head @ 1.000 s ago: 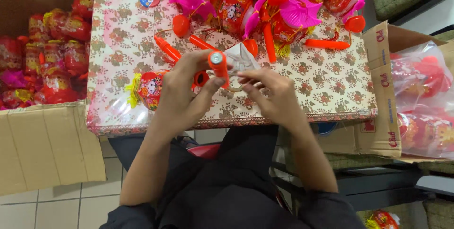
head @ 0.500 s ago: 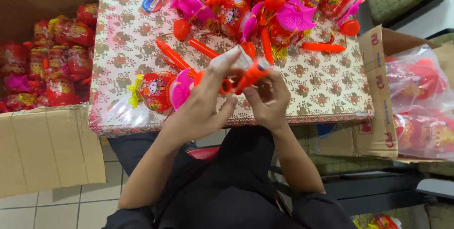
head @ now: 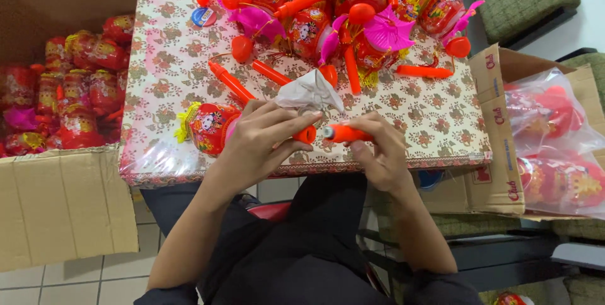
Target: Assembling small plastic toys or lanterns by attaching handles and decorative elements at a steady pace.
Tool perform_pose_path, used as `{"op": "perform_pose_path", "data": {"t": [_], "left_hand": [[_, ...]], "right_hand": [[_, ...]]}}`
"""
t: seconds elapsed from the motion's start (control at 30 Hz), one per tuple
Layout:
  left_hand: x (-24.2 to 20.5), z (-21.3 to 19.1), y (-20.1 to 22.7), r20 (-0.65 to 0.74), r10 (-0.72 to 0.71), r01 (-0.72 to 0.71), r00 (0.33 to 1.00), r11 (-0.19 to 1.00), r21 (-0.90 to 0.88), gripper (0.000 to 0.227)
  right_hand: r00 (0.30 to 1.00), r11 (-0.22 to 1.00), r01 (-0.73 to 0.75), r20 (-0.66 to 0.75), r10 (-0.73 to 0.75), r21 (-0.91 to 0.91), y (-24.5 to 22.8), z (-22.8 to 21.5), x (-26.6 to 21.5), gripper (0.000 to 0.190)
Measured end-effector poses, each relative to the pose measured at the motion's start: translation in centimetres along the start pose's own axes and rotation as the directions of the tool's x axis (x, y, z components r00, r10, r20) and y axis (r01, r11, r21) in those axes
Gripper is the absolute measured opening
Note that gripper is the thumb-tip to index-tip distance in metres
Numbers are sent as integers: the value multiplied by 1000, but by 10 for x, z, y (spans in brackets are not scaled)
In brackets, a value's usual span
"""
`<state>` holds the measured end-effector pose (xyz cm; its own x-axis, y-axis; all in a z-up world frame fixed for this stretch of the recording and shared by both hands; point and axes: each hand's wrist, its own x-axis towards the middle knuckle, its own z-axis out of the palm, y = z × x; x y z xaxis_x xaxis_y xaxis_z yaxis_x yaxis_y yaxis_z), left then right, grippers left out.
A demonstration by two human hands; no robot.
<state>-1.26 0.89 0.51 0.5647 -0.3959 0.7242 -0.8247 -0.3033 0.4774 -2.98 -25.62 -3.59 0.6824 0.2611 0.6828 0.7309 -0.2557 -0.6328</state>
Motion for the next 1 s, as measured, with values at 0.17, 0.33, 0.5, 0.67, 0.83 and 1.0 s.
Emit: {"op": "perform_pose_path", "data": {"t": [0.17,0.33,0.5,0.67,0.83,1.0], "left_hand": [[7,-7,9,68,-38,43,997,996,-77,41],[10,-11,8,124,-6,12,992,999,-50,29],[10,-9,3,139,-31,38,990,998,-48,25],[8,-3,0,133,-83,97,988,990,-105,23],[10,2,-1,121,-125,143,985,978,-153,22],[14,-2,-3,69,-90,101,994,978,-181,24]], "right_hand": [[991,952,136,26,-134,-273,-13,-7,13,27],[956,815,291,114,-271,-501,-15,-15,10,36],[826,562,516,201,-527,-647,-61,-13,42,23],[689,386,618,235,-686,-685,-47,-16,41,21],[618,319,659,248,-747,-681,-43,-17,44,20],[787,529,580,258,-561,-619,-59,-16,46,18]]}}
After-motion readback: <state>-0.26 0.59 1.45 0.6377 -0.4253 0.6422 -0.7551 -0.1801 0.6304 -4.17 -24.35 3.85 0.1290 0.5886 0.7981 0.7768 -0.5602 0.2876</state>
